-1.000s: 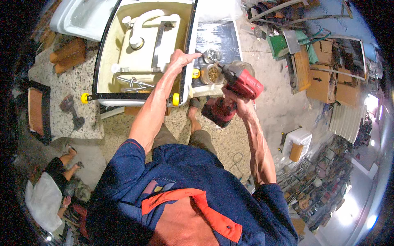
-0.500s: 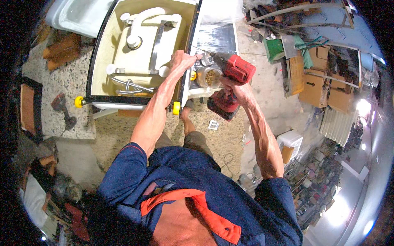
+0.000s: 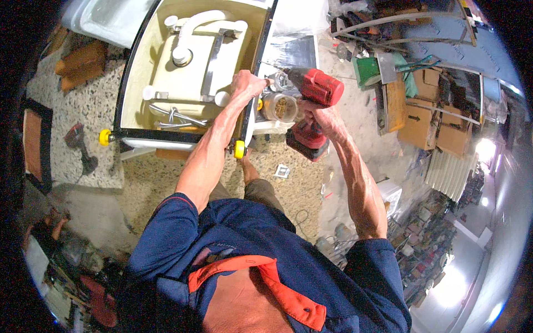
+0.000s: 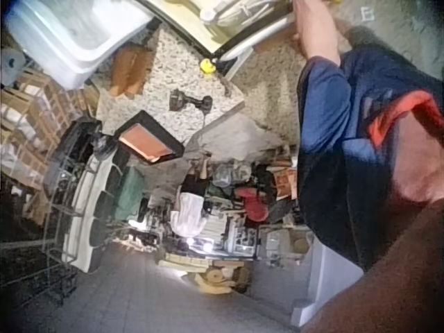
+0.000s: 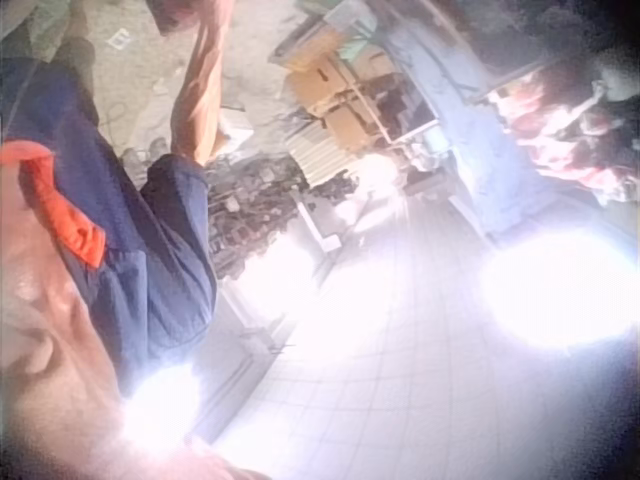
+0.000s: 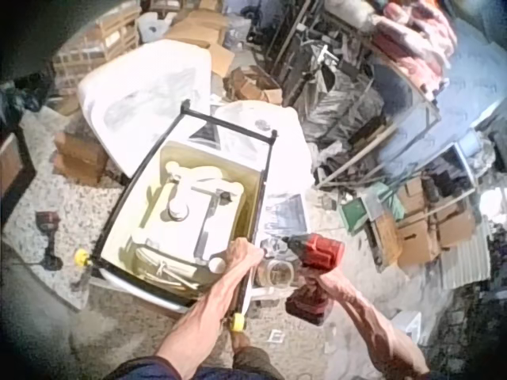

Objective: The person positions a metal frame under a white sink and secures it using a cordless drill and screws. They repeatedly pick screws from a container and fasten them into the frame corners.

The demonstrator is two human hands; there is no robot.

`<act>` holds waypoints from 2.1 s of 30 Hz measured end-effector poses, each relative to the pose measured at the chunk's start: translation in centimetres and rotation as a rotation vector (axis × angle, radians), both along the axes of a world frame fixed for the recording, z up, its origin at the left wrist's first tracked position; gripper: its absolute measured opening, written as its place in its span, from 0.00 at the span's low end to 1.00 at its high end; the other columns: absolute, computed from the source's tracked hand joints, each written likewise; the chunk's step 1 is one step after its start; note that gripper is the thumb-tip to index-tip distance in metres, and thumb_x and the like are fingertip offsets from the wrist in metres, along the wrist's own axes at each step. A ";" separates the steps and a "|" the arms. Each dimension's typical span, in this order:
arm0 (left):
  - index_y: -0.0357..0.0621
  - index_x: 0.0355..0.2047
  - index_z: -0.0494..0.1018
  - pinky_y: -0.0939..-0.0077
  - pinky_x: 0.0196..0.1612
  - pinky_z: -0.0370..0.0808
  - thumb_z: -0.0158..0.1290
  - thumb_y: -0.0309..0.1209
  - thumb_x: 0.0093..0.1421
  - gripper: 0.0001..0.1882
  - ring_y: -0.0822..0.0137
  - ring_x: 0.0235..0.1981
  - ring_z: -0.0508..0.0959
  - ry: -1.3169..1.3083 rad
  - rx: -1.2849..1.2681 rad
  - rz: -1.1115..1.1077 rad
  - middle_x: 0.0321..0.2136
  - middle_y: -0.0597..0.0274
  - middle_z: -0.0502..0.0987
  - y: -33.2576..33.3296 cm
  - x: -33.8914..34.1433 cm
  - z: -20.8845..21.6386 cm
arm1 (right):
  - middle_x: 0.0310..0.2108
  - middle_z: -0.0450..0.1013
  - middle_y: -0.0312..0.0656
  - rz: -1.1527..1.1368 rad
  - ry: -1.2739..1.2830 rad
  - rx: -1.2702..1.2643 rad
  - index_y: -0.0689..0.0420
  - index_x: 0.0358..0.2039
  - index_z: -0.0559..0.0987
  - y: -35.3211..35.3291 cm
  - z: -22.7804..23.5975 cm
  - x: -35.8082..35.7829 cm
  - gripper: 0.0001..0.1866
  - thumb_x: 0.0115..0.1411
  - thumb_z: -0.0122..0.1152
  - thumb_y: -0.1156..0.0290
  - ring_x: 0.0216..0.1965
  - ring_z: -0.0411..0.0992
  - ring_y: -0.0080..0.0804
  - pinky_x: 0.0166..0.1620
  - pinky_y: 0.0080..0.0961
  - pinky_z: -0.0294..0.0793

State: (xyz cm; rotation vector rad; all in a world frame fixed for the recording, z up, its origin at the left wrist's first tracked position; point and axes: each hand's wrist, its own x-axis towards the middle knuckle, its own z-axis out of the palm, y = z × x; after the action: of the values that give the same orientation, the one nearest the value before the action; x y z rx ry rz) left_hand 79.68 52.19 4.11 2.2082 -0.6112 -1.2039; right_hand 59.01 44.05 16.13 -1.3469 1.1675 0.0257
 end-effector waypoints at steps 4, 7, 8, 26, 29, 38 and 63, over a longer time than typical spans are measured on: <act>0.33 0.27 0.81 0.63 0.35 0.79 0.68 0.57 0.43 0.32 0.54 0.32 0.82 0.020 -0.010 -0.014 0.28 0.47 0.82 0.0 0.1 -0.1 | 0.17 0.63 0.28 0.077 0.025 -0.185 0.55 0.28 0.73 -0.2 1.6 1.3 0.08 0.55 0.66 0.71 0.17 0.61 0.18 0.21 0.19 0.60; 0.29 0.30 0.80 0.63 0.39 0.79 0.68 0.55 0.43 0.34 0.53 0.36 0.83 0.008 -0.024 -0.004 0.31 0.42 0.82 -0.1 0.0 -0.5 | 0.18 0.64 0.29 0.135 0.177 -0.198 0.55 0.29 0.74 -1.4 3.7 3.2 0.08 0.53 0.66 0.74 0.17 0.62 0.18 0.20 0.19 0.60; 0.29 0.30 0.80 0.63 0.39 0.79 0.67 0.55 0.43 0.34 0.53 0.36 0.83 0.009 -0.048 -0.017 0.32 0.42 0.82 -0.1 0.1 -0.7 | 0.17 0.64 0.29 0.179 0.185 -0.225 0.56 0.29 0.73 -1.6 4.8 4.2 0.08 0.53 0.66 0.73 0.16 0.62 0.18 0.20 0.20 0.60; 0.31 0.36 0.81 0.62 0.45 0.79 0.64 0.51 0.44 0.32 0.51 0.42 0.82 0.067 -0.055 -0.017 0.38 0.42 0.81 0.1 0.1 -0.6 | 0.14 0.65 0.32 0.545 0.496 -0.336 0.57 0.23 0.70 -4.5 8.2 12.8 0.11 0.50 0.66 0.69 0.13 0.62 0.20 0.16 0.24 0.60; 0.30 0.37 0.80 0.62 0.46 0.79 0.64 0.48 0.44 0.31 0.50 0.43 0.82 0.080 -0.065 -0.041 0.40 0.40 0.81 0.1 0.3 -0.4 | 0.13 0.65 0.32 0.540 0.523 -0.342 0.57 0.21 0.70 -5.0 7.6 12.4 0.13 0.50 0.65 0.66 0.12 0.62 0.21 0.16 0.24 0.60; 0.29 0.36 0.80 0.62 0.45 0.79 0.64 0.50 0.44 0.32 0.50 0.43 0.82 0.069 -0.085 -0.074 0.39 0.37 0.80 -0.5 -1.1 -0.7 | 0.12 0.65 0.32 0.562 0.591 -0.377 0.54 0.17 0.69 -5.3 7.7 11.2 0.12 0.49 0.62 0.66 0.11 0.62 0.22 0.16 0.26 0.59; 0.31 0.36 0.81 0.61 0.47 0.78 0.61 0.52 0.45 0.32 0.49 0.42 0.82 0.009 -0.095 -0.021 0.37 0.40 0.81 -0.5 -0.4 -2.9 | 0.11 0.63 0.33 0.669 0.538 -0.435 0.57 0.19 0.71 -5.6 6.8 12.4 0.11 0.48 0.62 0.66 0.12 0.62 0.22 0.16 0.26 0.60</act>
State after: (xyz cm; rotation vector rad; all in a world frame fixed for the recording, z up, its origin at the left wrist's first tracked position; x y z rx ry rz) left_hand 79.31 51.73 1.24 2.1215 -0.6761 -1.1703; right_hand 71.38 38.43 22.93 -2.1610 1.1356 0.6844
